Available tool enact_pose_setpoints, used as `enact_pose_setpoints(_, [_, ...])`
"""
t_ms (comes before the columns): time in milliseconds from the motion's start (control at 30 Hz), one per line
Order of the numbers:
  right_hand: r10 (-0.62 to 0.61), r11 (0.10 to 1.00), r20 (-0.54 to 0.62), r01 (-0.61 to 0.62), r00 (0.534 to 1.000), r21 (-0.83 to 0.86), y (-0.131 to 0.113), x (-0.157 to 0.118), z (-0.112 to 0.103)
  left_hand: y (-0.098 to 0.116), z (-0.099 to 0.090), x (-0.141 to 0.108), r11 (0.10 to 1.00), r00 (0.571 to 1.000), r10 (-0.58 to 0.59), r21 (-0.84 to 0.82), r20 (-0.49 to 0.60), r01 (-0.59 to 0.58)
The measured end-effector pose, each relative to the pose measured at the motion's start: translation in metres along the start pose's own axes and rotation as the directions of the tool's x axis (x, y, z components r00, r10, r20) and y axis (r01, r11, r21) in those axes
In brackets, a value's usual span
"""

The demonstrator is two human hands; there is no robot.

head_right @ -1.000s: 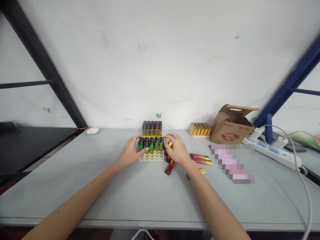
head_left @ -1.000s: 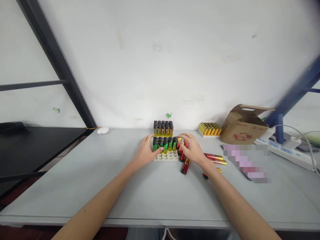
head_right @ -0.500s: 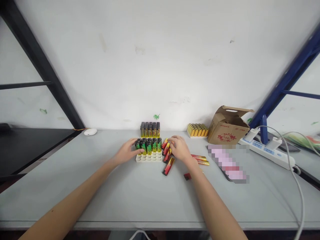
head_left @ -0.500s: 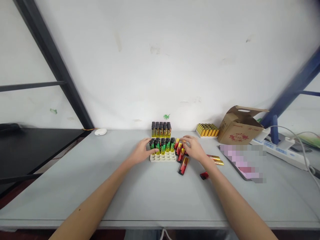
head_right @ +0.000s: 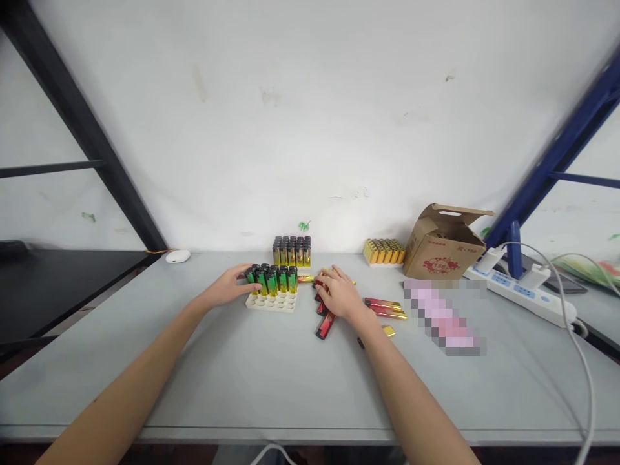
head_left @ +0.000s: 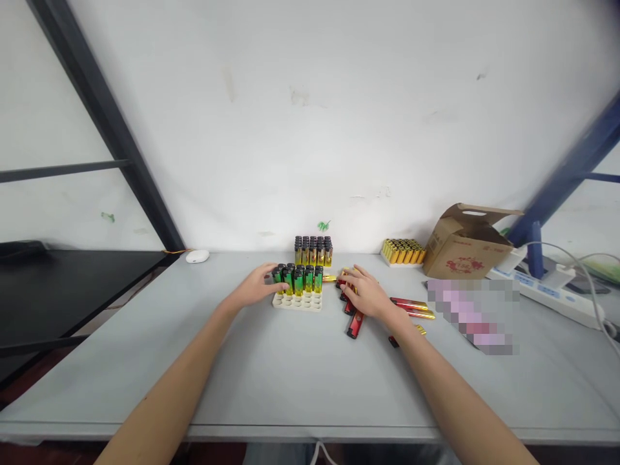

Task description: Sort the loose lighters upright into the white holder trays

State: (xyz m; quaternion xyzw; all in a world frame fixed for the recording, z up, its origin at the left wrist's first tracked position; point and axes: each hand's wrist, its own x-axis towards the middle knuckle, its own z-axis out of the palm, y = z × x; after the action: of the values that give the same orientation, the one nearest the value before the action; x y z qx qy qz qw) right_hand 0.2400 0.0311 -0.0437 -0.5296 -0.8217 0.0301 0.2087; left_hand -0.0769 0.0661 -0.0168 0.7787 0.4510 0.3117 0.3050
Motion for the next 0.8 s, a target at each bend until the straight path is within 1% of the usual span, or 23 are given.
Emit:
enact_pose_setpoints(100, [0.010, 1.000, -0.008, -0.010, 1.000, -0.004, -0.007, 0.001, 0.002, -0.006, -0.003, 0.002, 1.000, 1.000, -0.011, -0.024, 0.008, 0.011])
enact_pose_setpoints(200, [-0.058, 0.998, 0.038, 0.057, 0.998, 0.025, -0.018, 0.002, 0.004, -0.006, -0.001, 0.002, 0.999, 1.000, -0.017, -0.027, -0.013, 0.016])
enact_pose_setpoints(267, [-0.078, 0.997, 0.056, 0.076, 0.995, 0.030, -0.024, 0.004, 0.004, -0.005, 0.001, 0.001, 0.999, 0.999, -0.010, -0.043, -0.031, 0.008])
enact_pose_setpoints(400, [-0.009, 1.000, -0.004, 0.009, 1.000, -0.013, -0.027, 0.004, 0.003, -0.001, 0.004, 0.000, 0.999, 0.999, 0.010, -0.048, -0.053, -0.013])
enact_pose_setpoints(533, [0.058, 0.998, -0.045, -0.059, 0.997, -0.021, -0.027, 0.005, 0.005, 0.003, 0.006, 0.000, 0.999, 0.999, 0.001, -0.042, -0.042, -0.002])
enact_pose_setpoints(633, [0.104, 0.994, -0.087, -0.107, 0.991, -0.031, -0.031, 0.009, 0.008, 0.004, 0.011, 0.001, 1.000, 0.999, -0.007, -0.028, -0.048, 0.005])
enact_pose_setpoints(700, [0.103, 0.994, -0.103, -0.106, 0.989, -0.023, -0.035, 0.012, 0.010, 0.005, 0.014, 0.002, 1.000, 0.998, -0.015, -0.022, -0.056, 0.014])
enact_pose_setpoints(800, [0.078, 0.997, -0.087, -0.079, 0.993, -0.014, -0.039, 0.016, 0.010, 0.005, 0.018, 0.002, 1.000, 0.997, -0.020, -0.003, -0.069, 0.020])
